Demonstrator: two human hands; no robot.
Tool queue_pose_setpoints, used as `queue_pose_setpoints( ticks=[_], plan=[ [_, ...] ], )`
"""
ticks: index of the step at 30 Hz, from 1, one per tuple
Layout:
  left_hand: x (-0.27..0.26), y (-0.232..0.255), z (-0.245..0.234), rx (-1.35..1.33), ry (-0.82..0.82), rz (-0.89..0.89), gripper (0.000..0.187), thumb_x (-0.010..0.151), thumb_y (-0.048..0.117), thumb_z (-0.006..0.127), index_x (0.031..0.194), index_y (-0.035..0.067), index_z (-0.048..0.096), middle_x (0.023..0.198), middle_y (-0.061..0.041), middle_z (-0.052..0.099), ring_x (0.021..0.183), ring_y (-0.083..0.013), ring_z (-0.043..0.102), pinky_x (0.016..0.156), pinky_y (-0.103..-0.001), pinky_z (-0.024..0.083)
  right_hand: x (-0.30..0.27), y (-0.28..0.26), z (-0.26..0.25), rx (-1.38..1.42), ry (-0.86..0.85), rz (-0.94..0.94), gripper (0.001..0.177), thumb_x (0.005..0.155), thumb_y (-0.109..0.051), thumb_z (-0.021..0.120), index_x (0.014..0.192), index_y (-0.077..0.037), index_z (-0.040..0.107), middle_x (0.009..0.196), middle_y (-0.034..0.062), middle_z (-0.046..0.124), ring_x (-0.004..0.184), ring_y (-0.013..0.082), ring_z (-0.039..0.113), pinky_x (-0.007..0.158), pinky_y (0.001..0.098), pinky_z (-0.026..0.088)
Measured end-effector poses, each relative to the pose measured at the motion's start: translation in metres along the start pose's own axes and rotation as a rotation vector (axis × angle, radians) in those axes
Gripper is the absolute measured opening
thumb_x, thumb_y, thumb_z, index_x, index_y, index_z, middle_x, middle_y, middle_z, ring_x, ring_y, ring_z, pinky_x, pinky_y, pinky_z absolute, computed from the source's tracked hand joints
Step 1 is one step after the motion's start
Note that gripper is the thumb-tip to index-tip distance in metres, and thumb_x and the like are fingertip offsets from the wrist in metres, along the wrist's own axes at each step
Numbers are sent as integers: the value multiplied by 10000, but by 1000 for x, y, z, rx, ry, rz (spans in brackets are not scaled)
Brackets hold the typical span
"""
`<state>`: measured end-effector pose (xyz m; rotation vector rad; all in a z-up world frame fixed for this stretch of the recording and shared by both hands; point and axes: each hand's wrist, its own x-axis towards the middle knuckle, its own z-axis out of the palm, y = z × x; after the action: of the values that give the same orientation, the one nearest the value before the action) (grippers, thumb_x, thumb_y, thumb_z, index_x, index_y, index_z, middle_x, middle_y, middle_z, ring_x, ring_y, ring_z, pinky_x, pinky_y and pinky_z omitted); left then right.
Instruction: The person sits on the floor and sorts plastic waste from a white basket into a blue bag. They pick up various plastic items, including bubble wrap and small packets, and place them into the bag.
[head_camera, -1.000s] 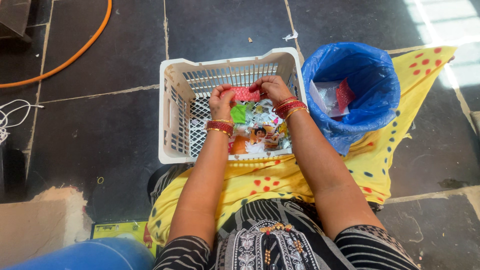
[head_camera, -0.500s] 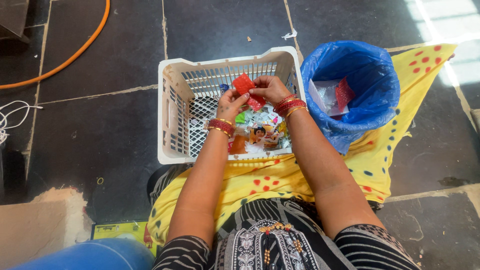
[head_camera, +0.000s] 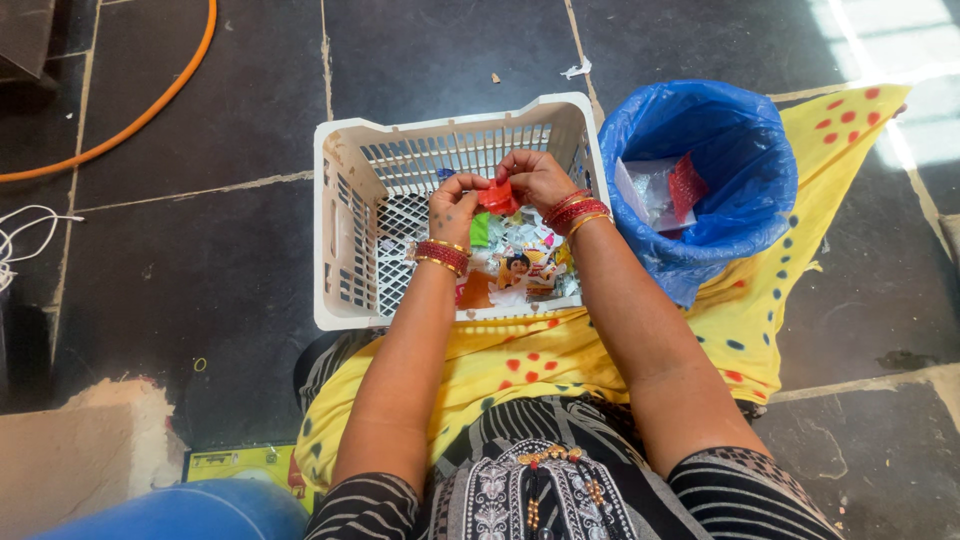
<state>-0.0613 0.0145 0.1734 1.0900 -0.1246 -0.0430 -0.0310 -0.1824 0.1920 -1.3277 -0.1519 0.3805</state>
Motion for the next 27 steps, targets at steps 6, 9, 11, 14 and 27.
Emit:
queue_pose_setpoints(
  ticks=[6,9,11,14,27],
  plan=[
    [1,1,-3,-109,21,-29,187,933,-18,555,955,-34,740,907,-120,751,793,-174,714,754,-284,609,13,18,-9,212,-6,28,218,1138,-107,617,1081,89,692,868,78,643,707,108,592,661,271,576],
    [1,2,1,-9,53,7,121,958,29,667,1035,-39,731,957,-128,748,822,-155,706,767,-274,603,1,1,4,-76,-41,19,187,951,24,644,1125,33,576,916,101,709,745,168,713,634,328,628],
    [-1,7,4,41,62,55,263,902,25,725,1159,24,667,983,-71,681,831,-127,678,766,-275,611,-4,-11,13,-58,-43,8,308,911,58,630,1202,15,539,906,108,682,727,185,716,652,339,643],
    [-3,13,7,165,58,-63,296,885,29,758,1160,13,649,1022,-90,706,849,-148,709,762,-287,628,-9,-21,17,-35,-45,-28,373,896,69,622,1253,5,534,935,128,689,726,190,725,675,331,650],
    [-5,17,11,20,-12,-239,167,944,25,607,1099,77,572,831,-111,722,618,-137,671,544,-259,554,-17,-29,22,-126,49,-24,182,979,22,601,1158,-5,620,865,121,726,625,125,685,516,265,553]
  ],
)
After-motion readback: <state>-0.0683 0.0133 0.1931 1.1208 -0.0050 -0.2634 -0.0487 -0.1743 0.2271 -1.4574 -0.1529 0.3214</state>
